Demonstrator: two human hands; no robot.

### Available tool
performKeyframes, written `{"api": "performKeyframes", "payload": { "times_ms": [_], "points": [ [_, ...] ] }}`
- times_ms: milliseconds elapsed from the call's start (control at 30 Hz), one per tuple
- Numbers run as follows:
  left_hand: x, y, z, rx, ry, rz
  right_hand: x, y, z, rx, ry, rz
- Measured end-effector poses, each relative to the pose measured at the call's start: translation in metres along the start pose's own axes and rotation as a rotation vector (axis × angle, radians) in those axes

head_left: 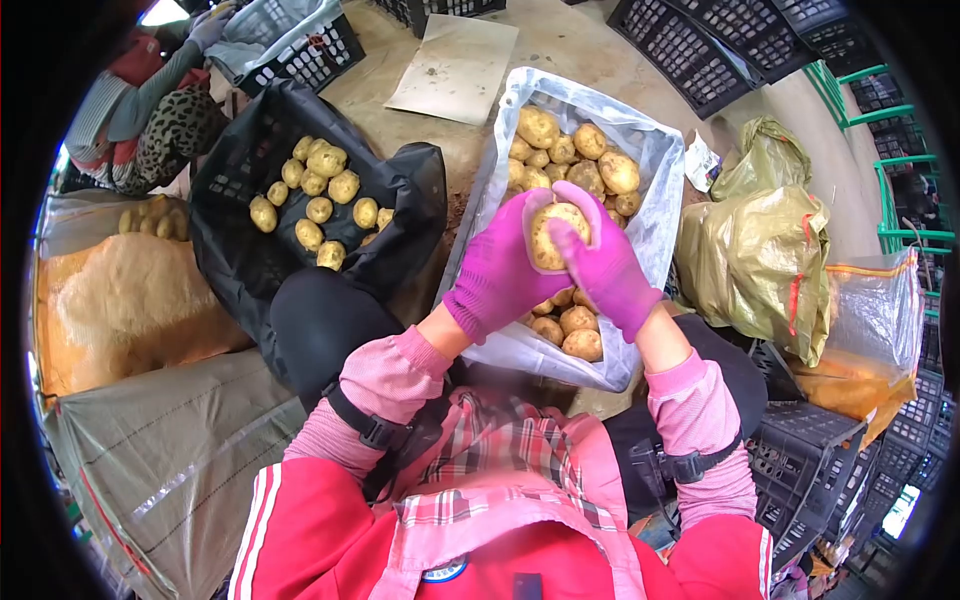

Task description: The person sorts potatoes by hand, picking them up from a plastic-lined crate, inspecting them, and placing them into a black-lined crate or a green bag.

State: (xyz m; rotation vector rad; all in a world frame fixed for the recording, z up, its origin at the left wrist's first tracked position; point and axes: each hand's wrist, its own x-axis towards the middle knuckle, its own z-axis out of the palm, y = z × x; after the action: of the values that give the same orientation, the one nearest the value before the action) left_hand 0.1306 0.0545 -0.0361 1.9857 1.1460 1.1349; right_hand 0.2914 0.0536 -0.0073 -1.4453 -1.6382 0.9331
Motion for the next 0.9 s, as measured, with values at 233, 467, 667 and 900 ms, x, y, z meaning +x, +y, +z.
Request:
{"api": "performKeyframes", "payload": {
  "times_ms": [233, 467, 667, 900],
  "points": [
    [0.006, 0.012, -0.009, -0.086, -0.028, 0.035, 0.003, 0.003, -0.012, 0.057, -0.09, 0.082],
    [0.004, 0.003, -0.01, -0.17, -0.008, -0.053, -0.003, -0.001, 0.001, 0.072, 0.015, -0.049],
    [0.006, -0.004, -0.005, -0.441, 0.044, -0.167, -0.001, -0.015, -0.006, 0.371, -0.056, 0.231],
    [0.006, -0.038, -0.006, -0.334, 0.029, -0.293, -0.006, -0.023, 0.004, 0.227, -0.055, 0.031]
  ]
}}
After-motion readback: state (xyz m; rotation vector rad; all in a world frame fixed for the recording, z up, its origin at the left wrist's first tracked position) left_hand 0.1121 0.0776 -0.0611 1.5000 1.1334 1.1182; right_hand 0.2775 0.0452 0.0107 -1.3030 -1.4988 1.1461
